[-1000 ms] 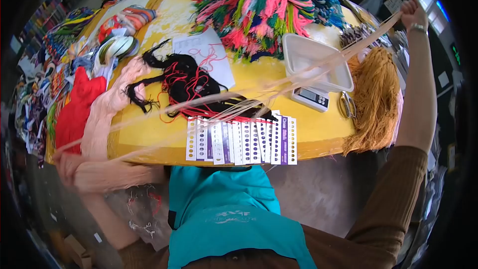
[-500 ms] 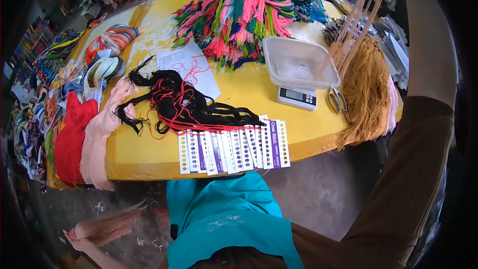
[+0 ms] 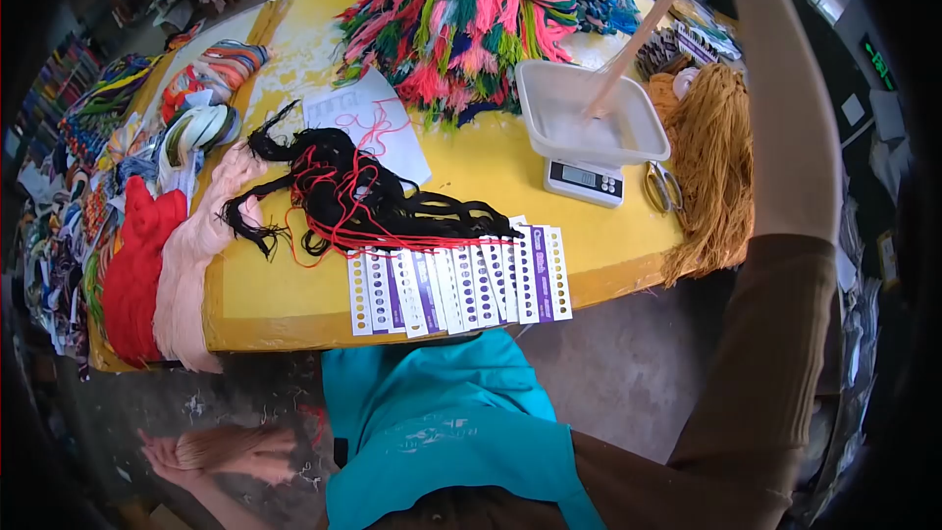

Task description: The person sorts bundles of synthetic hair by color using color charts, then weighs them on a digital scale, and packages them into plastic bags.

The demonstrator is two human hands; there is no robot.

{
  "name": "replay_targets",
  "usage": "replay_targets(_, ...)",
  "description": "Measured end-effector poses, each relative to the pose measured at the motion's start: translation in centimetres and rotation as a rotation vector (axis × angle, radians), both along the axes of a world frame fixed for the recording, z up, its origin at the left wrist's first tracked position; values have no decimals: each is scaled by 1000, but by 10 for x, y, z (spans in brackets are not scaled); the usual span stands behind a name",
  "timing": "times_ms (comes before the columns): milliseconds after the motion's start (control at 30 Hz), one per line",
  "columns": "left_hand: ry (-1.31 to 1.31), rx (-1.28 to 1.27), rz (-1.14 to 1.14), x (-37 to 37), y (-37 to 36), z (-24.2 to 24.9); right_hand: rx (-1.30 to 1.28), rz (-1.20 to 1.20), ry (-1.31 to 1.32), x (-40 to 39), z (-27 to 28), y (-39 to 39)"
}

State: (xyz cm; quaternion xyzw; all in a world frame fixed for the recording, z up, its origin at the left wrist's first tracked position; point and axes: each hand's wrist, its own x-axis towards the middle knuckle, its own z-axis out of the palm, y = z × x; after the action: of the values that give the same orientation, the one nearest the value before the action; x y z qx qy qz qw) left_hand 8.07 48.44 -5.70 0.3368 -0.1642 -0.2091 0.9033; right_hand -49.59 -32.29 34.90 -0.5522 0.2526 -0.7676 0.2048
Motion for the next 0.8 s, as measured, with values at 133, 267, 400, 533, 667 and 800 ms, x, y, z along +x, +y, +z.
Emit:
replay_targets(133, 336, 323, 587, -90, -118, 36, 249, 147, 745, -28, -134, 2)
replay_targets(267, 149, 10, -183, -63, -91, -24, 372, -25, 1611, -70, -252, 18)
replay_targets(400, 6, -72, -456, -110, -167, 13, 208, -507, 1492, -76, -298, 94)
replay_targets(533, 70, -179, -642, -131, -216, 35, -34, -467, 1314, -81, -324, 143)
replay_targets(667, -15, -282, -943, -148, -266, 57, 83, -480, 1257, -78, -330, 180)
replay_targets(800, -47, -243, -898, -164, -283, 60, 91, -520, 1102, -89, -336, 192)
